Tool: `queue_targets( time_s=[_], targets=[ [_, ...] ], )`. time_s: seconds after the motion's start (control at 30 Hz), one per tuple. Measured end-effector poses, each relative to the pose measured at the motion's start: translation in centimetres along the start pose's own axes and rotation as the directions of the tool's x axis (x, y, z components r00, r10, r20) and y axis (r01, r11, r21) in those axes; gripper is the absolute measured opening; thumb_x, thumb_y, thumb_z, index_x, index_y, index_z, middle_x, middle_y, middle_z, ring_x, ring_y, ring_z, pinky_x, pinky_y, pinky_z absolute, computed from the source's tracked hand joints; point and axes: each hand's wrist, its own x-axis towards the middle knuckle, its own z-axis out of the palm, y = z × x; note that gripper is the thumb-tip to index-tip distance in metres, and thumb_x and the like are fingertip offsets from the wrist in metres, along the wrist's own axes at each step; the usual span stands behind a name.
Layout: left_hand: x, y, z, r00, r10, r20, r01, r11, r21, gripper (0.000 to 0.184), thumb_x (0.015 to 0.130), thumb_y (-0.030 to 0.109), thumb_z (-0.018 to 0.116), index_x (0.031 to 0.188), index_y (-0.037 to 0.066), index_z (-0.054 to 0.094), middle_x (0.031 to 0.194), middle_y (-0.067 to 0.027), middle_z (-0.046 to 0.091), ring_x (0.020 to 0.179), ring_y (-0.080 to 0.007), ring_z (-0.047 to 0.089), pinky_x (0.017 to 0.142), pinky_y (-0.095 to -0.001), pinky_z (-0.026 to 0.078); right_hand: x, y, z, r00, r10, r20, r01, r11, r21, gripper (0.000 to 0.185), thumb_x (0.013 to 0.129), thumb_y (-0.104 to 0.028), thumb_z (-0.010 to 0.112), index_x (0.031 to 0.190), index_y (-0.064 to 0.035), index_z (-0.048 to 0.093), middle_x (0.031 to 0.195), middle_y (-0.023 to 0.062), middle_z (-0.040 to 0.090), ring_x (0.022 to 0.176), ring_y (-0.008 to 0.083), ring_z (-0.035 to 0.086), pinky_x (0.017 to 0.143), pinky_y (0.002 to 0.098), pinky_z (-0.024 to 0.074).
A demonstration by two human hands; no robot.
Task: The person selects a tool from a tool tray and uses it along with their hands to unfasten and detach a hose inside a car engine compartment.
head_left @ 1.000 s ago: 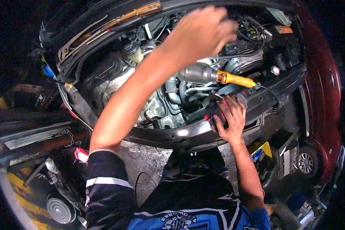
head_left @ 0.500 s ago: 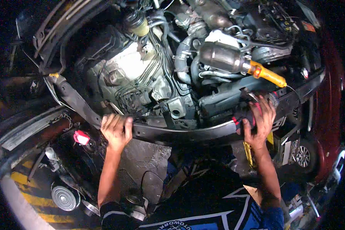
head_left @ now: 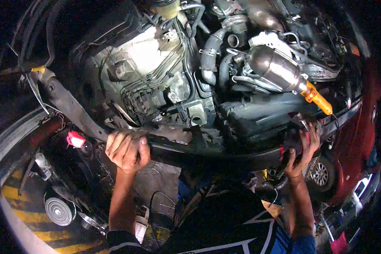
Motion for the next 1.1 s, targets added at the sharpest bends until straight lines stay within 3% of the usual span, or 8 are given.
queue_targets(
  time_s=[0.1,0.23,0.47,0.57,0.8,0.9,0.93,1.1],
  targets=[
    [0.05,-0.21,0.08,1.000,0.005,-0.016,-0.006,1.000,-0.010,0.004,0.073,0.005,0.063,0.070,0.002,0.063,0.072,-0.0074,0.068,0.066,-0.0241,0.065,0.067,-0.0353,0.049,-0.36,0.57,0.49,0.999,-0.019,-0.033,0.020,1.000,0.021,0.056,0.093,-0.042,0.047,0.130,-0.0006,0.056,0.144,0.0266,0.045,0.133,0.0458,0.039,0.113,0.0581,0.0212],
    [0.27,-0.09,-0.04,1.000,-0.025,0.004,0.025,0.999,-0.024,0.006,0.075,0.007,0.063,0.071,0.003,0.065,0.070,-0.0064,0.067,0.065,-0.0231,0.065,0.067,-0.0347,0.050,-0.81,0.48,-0.22,0.996,0.042,0.079,-0.039,0.998,-0.045,0.057,0.095,-0.042,0.044,0.135,-0.0018,0.052,0.147,0.0268,0.040,0.136,0.0465,0.034,0.113,0.0592,0.0220],
    [0.10,-0.25,0.07,1.000,-0.026,0.013,0.027,0.998,-0.051,0.014,0.080,0.012,0.060,0.077,0.002,0.068,0.072,-0.0059,0.069,0.066,-0.0220,0.066,0.069,-0.0344,0.051,-0.67,0.70,0.46,1.000,-0.028,-0.010,0.028,1.000,0.005,0.059,0.097,-0.043,0.042,0.144,-0.0067,0.045,0.146,0.0281,0.043,0.133,0.0496,0.040,0.111,0.0635,0.0243],
    [0.28,-0.22,-0.03,0.998,-0.036,0.052,0.039,0.998,-0.055,0.017,0.083,0.013,0.057,0.077,0.002,0.069,0.072,-0.0059,0.069,0.067,-0.0215,0.066,0.070,-0.0347,0.051,-0.20,0.19,0.39,1.000,-0.018,-0.019,0.019,0.998,0.053,0.054,0.099,-0.040,0.044,0.135,-0.0008,0.052,0.144,0.0281,0.043,0.134,0.0471,0.039,0.114,0.0583,0.0248],
    [0.46,0.25,-0.27,0.993,-0.088,0.084,0.094,0.993,-0.070,0.030,0.091,0.019,0.049,0.083,0.001,0.072,0.075,-0.0083,0.069,0.070,-0.0242,0.067,0.073,-0.0379,0.053,-0.86,0.97,0.18,0.999,-0.021,0.034,0.021,1.000,-0.007,0.058,0.097,-0.043,0.041,0.145,-0.0092,0.042,0.147,0.0278,0.041,0.136,0.0495,0.036,0.111,0.0652,0.0239],
    [0.43,0.31,-0.07,0.992,-0.099,0.076,0.106,0.991,-0.085,0.032,0.092,0.019,0.048,0.082,0.001,0.072,0.074,-0.0082,0.069,0.070,-0.0245,0.067,0.073,-0.0382,0.053,-0.68,0.72,0.02,0.998,-0.007,0.058,0.009,0.999,-0.033,0.058,0.097,-0.044,0.040,0.145,-0.0098,0.042,0.146,0.0279,0.042,0.136,0.0496,0.036,0.112,0.0656,0.0227],
    [0.45,0.36,0.04,0.992,-0.102,0.067,0.108,0.990,-0.088,0.032,0.092,0.019,0.047,0.082,0.001,0.072,0.074,-0.0081,0.069,0.070,-0.0245,0.067,0.073,-0.0382,0.052,-0.33,0.52,0.15,0.999,-0.038,0.021,0.038,0.999,-0.004,0.055,0.099,-0.039,0.041,0.140,-0.0032,0.047,0.145,0.0282,0.043,0.135,0.0477,0.039,0.114,0.0626,0.0230],
    [0.25,0.53,-0.26,0.986,-0.138,0.092,0.145,0.987,-0.073,0.033,0.092,0.020,0.047,0.081,0.001,0.072,0.074,-0.0083,0.069,0.070,-0.0249,0.067,0.074,-0.0392,0.052,-0.31,0.70,0.20,0.999,-0.048,0.024,0.047,0.999,0.016,0.060,0.097,-0.042,0.044,0.145,-0.0056,0.043,0.146,0.0264,0.043,0.135,0.0478,0.039,0.114,0.0632,0.0224]
  ],
)
